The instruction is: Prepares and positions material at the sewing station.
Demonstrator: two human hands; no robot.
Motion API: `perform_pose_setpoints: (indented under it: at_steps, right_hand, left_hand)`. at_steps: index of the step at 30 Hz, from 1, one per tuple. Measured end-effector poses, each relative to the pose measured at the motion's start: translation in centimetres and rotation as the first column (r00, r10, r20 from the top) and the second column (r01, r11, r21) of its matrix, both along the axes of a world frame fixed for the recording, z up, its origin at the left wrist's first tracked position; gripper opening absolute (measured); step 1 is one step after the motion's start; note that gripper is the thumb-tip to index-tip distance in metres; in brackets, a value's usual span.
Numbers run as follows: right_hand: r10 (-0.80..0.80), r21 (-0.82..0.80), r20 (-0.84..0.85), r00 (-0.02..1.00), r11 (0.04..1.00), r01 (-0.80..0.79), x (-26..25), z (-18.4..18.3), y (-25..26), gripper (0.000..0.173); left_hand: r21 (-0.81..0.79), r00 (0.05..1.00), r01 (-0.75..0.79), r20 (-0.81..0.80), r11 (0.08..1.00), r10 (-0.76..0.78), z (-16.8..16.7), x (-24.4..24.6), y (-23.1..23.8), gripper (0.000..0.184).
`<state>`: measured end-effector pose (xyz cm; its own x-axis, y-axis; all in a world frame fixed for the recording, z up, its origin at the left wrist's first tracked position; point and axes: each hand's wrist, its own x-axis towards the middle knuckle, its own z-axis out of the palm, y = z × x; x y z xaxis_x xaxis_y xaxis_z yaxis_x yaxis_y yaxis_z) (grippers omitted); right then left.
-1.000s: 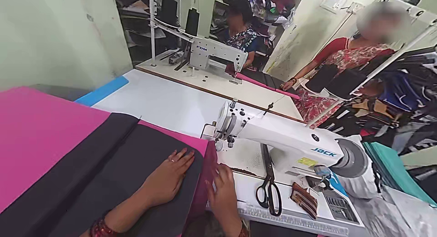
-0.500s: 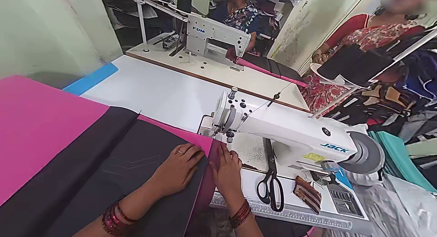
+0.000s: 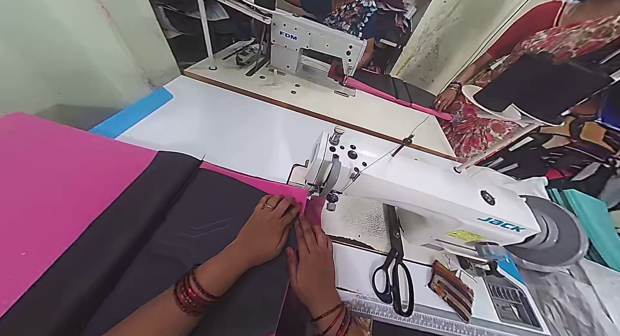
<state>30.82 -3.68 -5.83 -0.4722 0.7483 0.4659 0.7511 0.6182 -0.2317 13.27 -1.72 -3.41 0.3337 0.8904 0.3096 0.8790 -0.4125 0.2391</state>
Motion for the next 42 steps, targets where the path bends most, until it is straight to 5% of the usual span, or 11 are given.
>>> perform_pose_setpoints:
  at_steps: [7, 14, 30, 34, 38, 42]
  right_hand:
    - [0.001, -0.202, 0.015, 1.000, 0.979, 0.002, 0.4, 1.2, 2.7, 0.049]
    - [-0.065, -0.200, -0.025, 0.998, 0.978, 0.058, -0.2, 0.9, 4.1, 0.048]
    - [-0.088, -0.356, -0.110, 0.990, 0.933, 0.044, 0.0, 1.7, 5.2, 0.056]
    - [-0.099, -0.320, -0.105, 0.990, 0.945, 0.061, 0.0, 1.4, 5.0, 0.056]
    - [-0.040, -0.058, -0.143, 0.989, 0.998, 0.032, 0.3, 0.4, 4.4, 0.047]
    - [-0.017, -0.072, -0.123, 0.992, 0.997, 0.008, 0.5, 0.4, 4.2, 0.045]
  left_hand:
    - [-0.285, 0.998, -0.047, -0.052, 0.957, 0.034, 2.0, 1.4, 3.1, 0.051]
    - [-0.425, 0.995, -0.069, -0.089, 0.903, 0.034, 3.1, 1.7, 5.4, 0.050]
    - [-0.412, 0.996, -0.083, -0.072, 0.908, 0.058, 2.9, 2.5, 5.2, 0.050]
    - [-0.420, 0.996, -0.075, -0.083, 0.904, 0.044, 3.0, 2.2, 5.7, 0.050]
    - [-0.441, 0.997, -0.070, -0.065, 0.895, 0.046, 3.3, 2.1, 5.7, 0.049]
    - [-0.449, 0.997, -0.075, -0.066, 0.891, 0.050, 3.1, 2.2, 5.6, 0.049]
